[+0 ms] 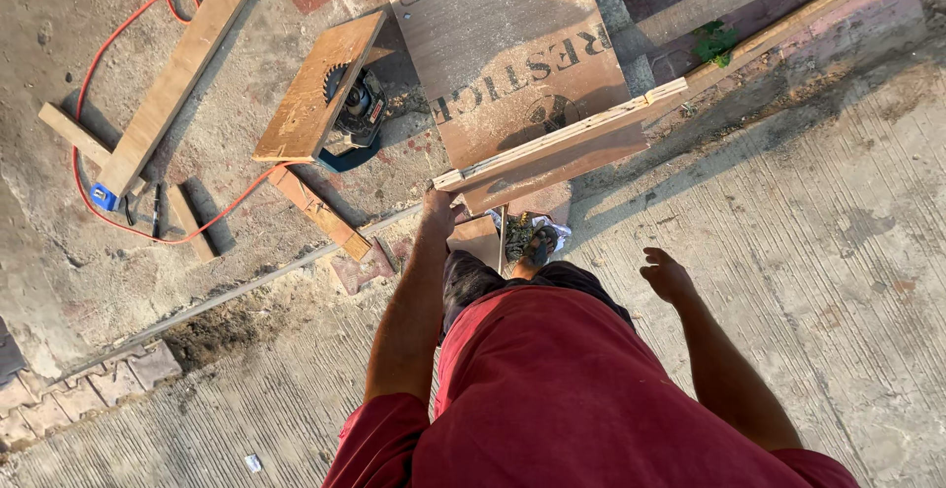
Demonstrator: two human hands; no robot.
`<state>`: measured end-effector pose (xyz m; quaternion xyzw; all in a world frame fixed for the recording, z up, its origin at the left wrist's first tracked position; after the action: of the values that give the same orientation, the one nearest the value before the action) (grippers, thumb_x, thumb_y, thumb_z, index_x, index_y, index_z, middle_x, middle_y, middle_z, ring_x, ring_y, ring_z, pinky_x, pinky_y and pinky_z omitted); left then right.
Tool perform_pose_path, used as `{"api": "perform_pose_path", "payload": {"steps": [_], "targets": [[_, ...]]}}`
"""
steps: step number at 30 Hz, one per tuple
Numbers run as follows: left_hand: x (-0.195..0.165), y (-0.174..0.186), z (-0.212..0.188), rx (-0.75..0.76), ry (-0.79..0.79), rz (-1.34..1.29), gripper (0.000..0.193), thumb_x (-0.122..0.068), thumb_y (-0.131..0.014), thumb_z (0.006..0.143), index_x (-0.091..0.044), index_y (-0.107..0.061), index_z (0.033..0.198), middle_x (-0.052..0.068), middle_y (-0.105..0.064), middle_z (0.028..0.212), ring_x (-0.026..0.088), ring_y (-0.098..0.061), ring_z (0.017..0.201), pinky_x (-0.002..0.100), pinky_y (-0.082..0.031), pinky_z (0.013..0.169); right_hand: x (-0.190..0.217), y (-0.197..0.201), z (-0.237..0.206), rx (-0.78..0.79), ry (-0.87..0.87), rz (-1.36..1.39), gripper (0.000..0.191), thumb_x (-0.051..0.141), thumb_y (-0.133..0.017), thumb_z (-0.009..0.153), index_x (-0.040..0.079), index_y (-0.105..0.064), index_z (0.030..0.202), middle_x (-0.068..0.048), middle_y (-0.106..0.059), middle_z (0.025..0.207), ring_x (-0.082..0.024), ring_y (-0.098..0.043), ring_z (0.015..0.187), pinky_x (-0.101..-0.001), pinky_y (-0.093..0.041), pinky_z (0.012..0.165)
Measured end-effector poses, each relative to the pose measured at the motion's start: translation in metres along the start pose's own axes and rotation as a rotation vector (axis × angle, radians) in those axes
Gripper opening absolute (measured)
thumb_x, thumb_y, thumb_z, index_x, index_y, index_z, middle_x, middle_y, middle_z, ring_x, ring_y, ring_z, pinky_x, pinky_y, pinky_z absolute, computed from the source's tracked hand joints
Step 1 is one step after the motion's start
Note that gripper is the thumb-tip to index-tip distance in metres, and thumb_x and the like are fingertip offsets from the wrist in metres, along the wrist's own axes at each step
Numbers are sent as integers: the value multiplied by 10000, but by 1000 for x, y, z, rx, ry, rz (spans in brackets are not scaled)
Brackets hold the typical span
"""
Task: The person arranges a plywood sheet and a wooden strip on the concrete ground, then uses a circular saw to cut the wood along the strip. Afterwards they pick up a tape measure and a marker and mark a measurement line on the plywood.
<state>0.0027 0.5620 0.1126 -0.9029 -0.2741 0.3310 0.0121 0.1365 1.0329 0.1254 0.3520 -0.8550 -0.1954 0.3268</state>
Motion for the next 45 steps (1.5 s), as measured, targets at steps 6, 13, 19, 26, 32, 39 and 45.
{"api": "perform_pose_path", "payload": {"steps": [6,13,19,26,32,39,45], "targets": [[-5,-4,0,-11,17,-6,395,-356,-436,1024,-157,-605,1321,52,-679,1306,237,-622,1219,577,-448,946,17,-16,3,4,90,13,578,240,-683,906,149,-546,1460,-131,-661,1393,-312,-672,1217,-427,-538,1018],[-9,-8,-9,-21,32,-55,404,-322,-436,998,-146,-600,1323,58,-693,1274,259,-624,1216,598,-439,934,28,-20,1,11,147,-13,558,247,-674,925,140,-548,1458,-153,-658,1382,-323,-656,1236,-437,-533,1025],[-11,-10,-12,34,10,-20,461,-437,-449,1056,-102,-560,1353,94,-637,1330,258,-580,1259,617,-417,1002,13,-17,-5,12,83,-25,576,238,-655,917,149,-537,1473,-136,-663,1392,-315,-665,1234,-435,-537,1027],[-12,-10,-15,47,19,-45,455,-380,-447,1019,-98,-559,1358,111,-627,1341,294,-586,1275,680,-406,1010,-11,-12,-20,-1,30,22,585,246,-658,910,159,-540,1476,-129,-649,1409,-310,-655,1246,-438,-531,1034],[-14,-15,-24,90,-9,6,482,-468,-414,1050,-123,-537,1363,98,-588,1390,289,-532,1316,671,-354,1048,-31,-16,-29,-4,-17,1,569,265,-664,923,179,-555,1474,-114,-663,1409,-303,-659,1248,-433,-534,1041],[-21,-21,-38,53,10,-7,468,-389,-408,1049,-94,-527,1392,98,-572,1394,300,-524,1350,698,-362,1093,-35,-12,-34,-19,-7,25,586,263,-661,916,203,-552,1488,-96,-679,1395,-315,-695,1197,-433,-545,1022],[-33,-19,-44,125,-35,16,464,-371,-471,999,-130,-557,1386,72,-584,1406,272,-502,1336,673,-339,1072,-27,-21,-38,-11,-4,41,584,276,-662,940,162,-556,1502,-101,-653,1449,-333,-644,1274,-461,-503,1071]]}}
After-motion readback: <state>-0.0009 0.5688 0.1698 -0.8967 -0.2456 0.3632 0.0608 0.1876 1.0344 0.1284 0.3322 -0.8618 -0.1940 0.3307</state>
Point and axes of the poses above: each hand's wrist, its own z-axis towards the middle knuckle, its own y-axis out of the back of the hand, x = y × z, the point moved 5 cm from there along z, towards the middle knuckle
